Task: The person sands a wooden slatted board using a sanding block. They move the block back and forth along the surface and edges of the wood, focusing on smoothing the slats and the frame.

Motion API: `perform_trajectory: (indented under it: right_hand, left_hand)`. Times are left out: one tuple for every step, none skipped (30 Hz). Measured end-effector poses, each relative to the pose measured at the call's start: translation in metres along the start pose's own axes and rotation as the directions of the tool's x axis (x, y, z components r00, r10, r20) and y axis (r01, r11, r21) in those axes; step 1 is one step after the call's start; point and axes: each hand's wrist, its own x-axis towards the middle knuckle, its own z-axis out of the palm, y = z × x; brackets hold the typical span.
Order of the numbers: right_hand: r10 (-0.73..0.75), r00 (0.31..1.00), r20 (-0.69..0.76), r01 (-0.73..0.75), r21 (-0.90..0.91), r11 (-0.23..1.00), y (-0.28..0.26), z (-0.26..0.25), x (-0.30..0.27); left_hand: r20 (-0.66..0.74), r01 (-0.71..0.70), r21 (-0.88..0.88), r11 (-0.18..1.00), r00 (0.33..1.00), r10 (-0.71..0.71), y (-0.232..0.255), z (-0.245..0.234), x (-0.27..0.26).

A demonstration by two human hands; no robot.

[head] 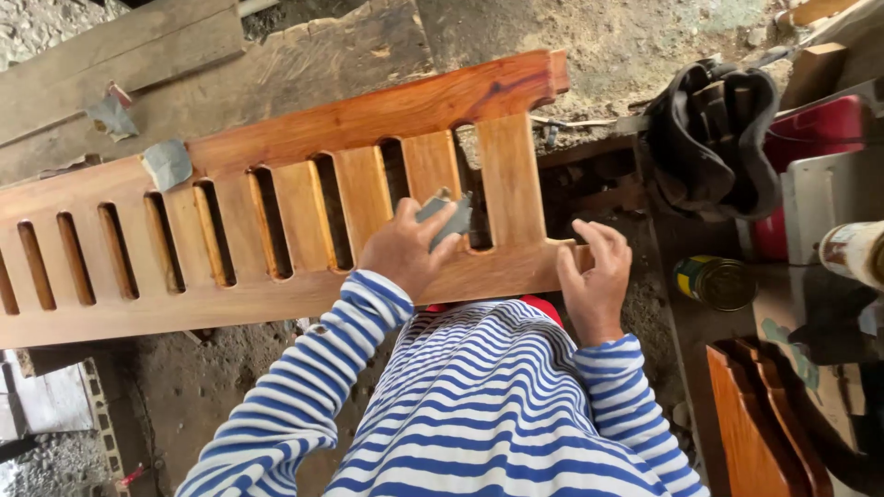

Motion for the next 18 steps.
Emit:
perform_trajectory:
  right_hand:
    - [0.001,1.000,-0.023,-0.002,-0.036,0.999,0.005,0.006,0.000]
    - [0.007,1.000,-0.024,-0.007,-0.039,0.999,0.008,0.014,0.000]
    - [0.066,0.997,-0.030,-0.068,-0.048,0.997,0.011,0.021,-0.001]
    - [0.127,0.991,-0.038,-0.129,-0.055,0.990,0.015,0.029,-0.001]
    - [0.135,0.990,-0.039,-0.137,-0.058,0.989,0.021,0.034,-0.004]
    - [0.203,0.979,-0.028,-0.205,-0.084,0.975,0.028,0.040,-0.007]
    - [0.271,0.962,-0.020,-0.271,-0.111,0.956,0.034,0.046,-0.010]
    - [0.279,0.960,-0.010,-0.279,-0.105,0.955,0.036,0.047,-0.011]
    - [0.315,0.949,-0.021,-0.315,-0.144,0.938,0.037,0.048,-0.012]
    - [0.345,0.938,-0.036,-0.346,-0.177,0.921,0.040,0.049,-0.011]
    - [0.349,0.937,-0.029,-0.349,-0.167,0.922,0.037,0.052,-0.011]
    - [0.353,0.935,-0.038,-0.355,-0.138,0.924,0.036,0.051,-0.011]
    - [0.358,0.932,-0.048,-0.361,-0.109,0.926,0.036,0.049,-0.010]
    - [0.367,0.929,-0.043,-0.370,-0.110,0.923,0.037,0.049,-0.012]
    - [0.369,0.928,-0.050,-0.372,-0.110,0.922,0.038,0.049,-0.014]
    - [0.364,0.929,-0.070,-0.370,-0.101,0.924,0.039,0.051,-0.010]
    - [0.367,0.927,-0.078,-0.374,-0.091,0.923,0.037,0.054,-0.011]
    - [0.381,0.920,-0.087,-0.389,-0.104,0.915,0.037,0.054,-0.011]
  left_hand:
    - [0.007,-0.060,-0.007,0.998,0.998,0.060,0.001,0.002,0.000]
    - [0.012,-0.064,-0.009,0.998,0.998,0.064,0.005,0.010,-0.003]
    - [0.002,-0.100,0.017,0.995,0.995,0.100,0.010,0.019,-0.005]
    - [-0.005,-0.137,0.043,0.990,0.991,0.137,0.014,0.029,-0.007]
    - [0.001,-0.141,0.041,0.989,0.990,0.141,0.013,0.033,-0.004]
    - [-0.010,-0.163,0.082,0.983,0.986,0.165,0.011,0.037,-0.002]
    - [-0.021,-0.185,0.124,0.975,0.982,0.189,0.010,0.042,-0.001]
    - [-0.009,-0.179,0.128,0.975,0.983,0.182,0.005,0.039,0.006]
    - [-0.025,-0.214,0.149,0.966,0.975,0.220,0.002,0.036,0.013]
    - [-0.045,-0.247,0.175,0.953,0.965,0.258,-0.002,0.032,0.023]
    - [-0.039,-0.242,0.184,0.953,0.967,0.253,-0.011,0.030,0.037]
    - [-0.087,-0.216,0.219,0.952,0.967,0.239,-0.016,0.030,0.056]
    - [-0.136,-0.188,0.253,0.949,0.964,0.227,-0.020,0.030,0.075]
    - [-0.125,-0.191,0.252,0.949,0.966,0.227,-0.023,0.030,0.079]
    - [-0.141,-0.155,0.286,0.946,0.969,0.201,-0.025,0.030,0.083]
    - [-0.170,-0.122,0.329,0.937,0.968,0.185,-0.027,0.025,0.093]
    - [-0.170,-0.128,0.338,0.932,0.966,0.195,-0.027,0.028,0.078]
    - [-0.157,-0.118,0.330,0.936,0.971,0.178,-0.024,0.032,0.066]
